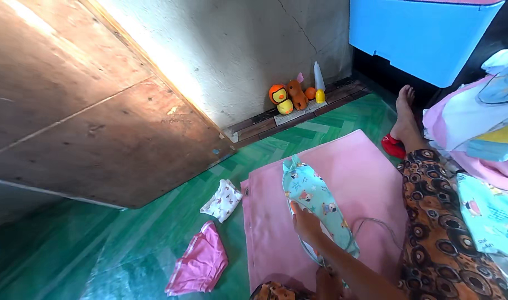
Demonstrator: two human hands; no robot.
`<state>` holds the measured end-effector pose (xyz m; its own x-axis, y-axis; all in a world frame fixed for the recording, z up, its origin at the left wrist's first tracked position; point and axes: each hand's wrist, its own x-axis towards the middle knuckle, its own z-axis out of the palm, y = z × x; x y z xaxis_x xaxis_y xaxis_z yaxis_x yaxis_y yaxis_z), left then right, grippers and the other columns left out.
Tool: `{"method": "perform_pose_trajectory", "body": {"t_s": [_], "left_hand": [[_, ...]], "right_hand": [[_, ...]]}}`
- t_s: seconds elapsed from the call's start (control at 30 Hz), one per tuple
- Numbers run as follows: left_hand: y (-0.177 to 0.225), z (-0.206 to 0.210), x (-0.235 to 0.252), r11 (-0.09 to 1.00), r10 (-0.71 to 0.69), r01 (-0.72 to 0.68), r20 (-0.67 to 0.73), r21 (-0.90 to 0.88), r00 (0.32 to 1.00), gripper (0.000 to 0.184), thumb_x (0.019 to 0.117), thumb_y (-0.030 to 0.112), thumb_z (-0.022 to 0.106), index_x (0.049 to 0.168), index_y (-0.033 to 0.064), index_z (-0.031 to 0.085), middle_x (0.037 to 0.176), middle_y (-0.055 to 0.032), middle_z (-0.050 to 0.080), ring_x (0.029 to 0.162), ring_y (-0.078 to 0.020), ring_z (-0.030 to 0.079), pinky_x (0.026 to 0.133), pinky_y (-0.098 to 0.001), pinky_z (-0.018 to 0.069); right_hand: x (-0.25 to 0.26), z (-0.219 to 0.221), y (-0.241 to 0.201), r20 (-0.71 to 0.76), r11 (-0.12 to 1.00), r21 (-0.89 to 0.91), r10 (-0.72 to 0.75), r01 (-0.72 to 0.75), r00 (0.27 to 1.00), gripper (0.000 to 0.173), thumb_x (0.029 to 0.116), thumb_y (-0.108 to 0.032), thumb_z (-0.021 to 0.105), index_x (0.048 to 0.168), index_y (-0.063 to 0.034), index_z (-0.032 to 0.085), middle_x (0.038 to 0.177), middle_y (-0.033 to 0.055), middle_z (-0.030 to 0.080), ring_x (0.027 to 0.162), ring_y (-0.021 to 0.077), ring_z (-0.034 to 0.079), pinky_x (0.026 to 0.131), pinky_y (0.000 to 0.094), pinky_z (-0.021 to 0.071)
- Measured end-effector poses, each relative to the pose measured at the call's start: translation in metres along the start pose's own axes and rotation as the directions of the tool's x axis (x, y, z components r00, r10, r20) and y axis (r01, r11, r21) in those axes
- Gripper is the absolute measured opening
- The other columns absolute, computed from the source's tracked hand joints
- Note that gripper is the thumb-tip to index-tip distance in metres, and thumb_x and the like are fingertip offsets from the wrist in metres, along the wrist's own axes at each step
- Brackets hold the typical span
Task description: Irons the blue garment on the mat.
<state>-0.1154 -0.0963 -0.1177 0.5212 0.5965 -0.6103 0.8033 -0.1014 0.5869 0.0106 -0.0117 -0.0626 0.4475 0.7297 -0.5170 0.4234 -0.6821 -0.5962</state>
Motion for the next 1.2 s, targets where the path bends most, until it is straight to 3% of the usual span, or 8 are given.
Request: {"method": "perform_pose_trajectory", "body": {"t_s": [0.17, 0.3, 0.43, 0.63, 0.7, 0.87, 1.07, 1.2], "left_hand": [[0.001, -0.001, -0.002, 1.0, -0.015, 0.015, 0.0, -0.006, 1.0, 0.031, 0.0997, 0.018, 0.063, 0.113, -0.0097, 0.066, 0.101, -0.0241, 0.07, 0.095, -0.0335, 0.069, 0.089, -0.0516, 0.054], [0.003, -0.002, -0.003, 1.0, -0.019, 0.019, 0.009, -0.02, 1.0, 0.03, 0.1001, 0.017, 0.062, 0.112, -0.0097, 0.067, 0.098, -0.0236, 0.071, 0.09, -0.032, 0.071, 0.086, -0.0499, 0.0556], [0.007, -0.006, -0.009, 0.999, -0.021, 0.021, 0.012, -0.024, 1.0, 0.029, 0.1023, 0.017, 0.059, 0.106, -0.0095, 0.068, 0.094, -0.023, 0.069, 0.087, -0.031, 0.069, 0.084, -0.0488, 0.0549], [0.005, -0.005, -0.007, 0.999, 0.037, -0.037, -0.025, 0.033, 0.999, 0.029, 0.1003, 0.018, 0.06, 0.1, -0.0104, 0.069, 0.097, -0.0261, 0.068, 0.095, -0.0366, 0.067, 0.088, -0.0525, 0.0515], [0.003, -0.004, -0.005, 0.999, 0.035, -0.035, -0.015, 0.039, 0.999, 0.032, 0.1008, 0.02, 0.06, 0.103, -0.0101, 0.069, 0.101, -0.0267, 0.069, 0.1, -0.0377, 0.066, 0.091, -0.0537, 0.0509], [0.001, -0.002, -0.002, 1.0, 0.002, -0.002, -0.014, 0.009, 1.0, 0.033, 0.1, 0.022, 0.061, 0.108, -0.009, 0.069, 0.1, -0.0255, 0.069, 0.095, -0.0351, 0.068, 0.087, -0.0524, 0.0534], [0.003, -0.006, 0.002, 0.995, -0.06, 0.056, 0.05, 0.081, 0.997, 0.041, 0.1024, 0.03, 0.057, 0.115, -0.0082, 0.067, 0.115, -0.0273, 0.067, 0.111, -0.0376, 0.064, 0.098, -0.0543, 0.0478], [-0.008, -0.002, 0.007, 0.999, -0.051, 0.05, 0.072, 0.018, 0.996, 0.041, 0.1033, 0.032, 0.055, 0.114, -0.0063, 0.066, 0.108, -0.0227, 0.068, 0.1, -0.031, 0.066, 0.091, -0.0487, 0.0521]], "right_hand": [[-0.002, 0.0, -0.002, -0.005, 1.0, -0.005, -0.002, 0.002, 1.0, 0.057, 0.1109, -0.029, 0.038, 0.165, -0.0228, 0.023, 0.138, 0.0241, 0.059, 0.118, 0.0412, 0.065, 0.096, 0.0552, 0.0539], [0.003, -0.003, -0.005, -0.003, 1.0, -0.005, 0.0, 0.0, 1.0, 0.056, 0.1107, -0.028, 0.039, 0.165, -0.0217, 0.025, 0.138, 0.0237, 0.059, 0.119, 0.0404, 0.065, 0.097, 0.0544, 0.0538], [0.013, -0.006, -0.01, -0.009, 1.0, 0.006, -0.005, 0.005, 1.0, 0.057, 0.1106, -0.028, 0.039, 0.165, -0.0213, 0.024, 0.138, 0.0237, 0.059, 0.119, 0.0405, 0.065, 0.097, 0.0548, 0.0537], [0.029, -0.013, -0.019, -0.017, 1.0, 0.029, -0.004, 0.005, 1.0, 0.056, 0.1104, -0.027, 0.039, 0.164, -0.0203, 0.024, 0.137, 0.0237, 0.06, 0.12, 0.0404, 0.065, 0.097, 0.0548, 0.0536], [0.034, -0.016, -0.022, -0.025, 1.0, 0.031, -0.003, 0.004, 1.0, 0.056, 0.1103, -0.027, 0.039, 0.164, -0.0205, 0.025, 0.136, 0.0232, 0.061, 0.12, 0.0398, 0.065, 0.097, 0.0546, 0.0537], [0.045, -0.022, -0.03, -0.038, 0.999, 0.046, -0.004, 0.005, 0.999, 0.055, 0.11, -0.027, 0.039, 0.163, -0.0191, 0.027, 0.135, 0.0224, 0.062, 0.119, 0.039, 0.066, 0.097, 0.0548, 0.0536], [0.061, -0.029, -0.038, -0.058, 0.999, 0.049, 0.002, 0.001, 0.998, 0.055, 0.1094, -0.026, 0.04, 0.162, -0.0181, 0.028, 0.133, 0.0216, 0.064, 0.12, 0.0383, 0.066, 0.097, 0.0546, 0.0536], [0.069, -0.033, -0.043, -0.065, 0.999, 0.048, 0.013, -0.01, 0.998, 0.056, 0.1093, -0.026, 0.041, 0.163, -0.0193, 0.027, 0.134, 0.0208, 0.064, 0.121, 0.0378, 0.065, 0.097, 0.054, 0.0535]]}}
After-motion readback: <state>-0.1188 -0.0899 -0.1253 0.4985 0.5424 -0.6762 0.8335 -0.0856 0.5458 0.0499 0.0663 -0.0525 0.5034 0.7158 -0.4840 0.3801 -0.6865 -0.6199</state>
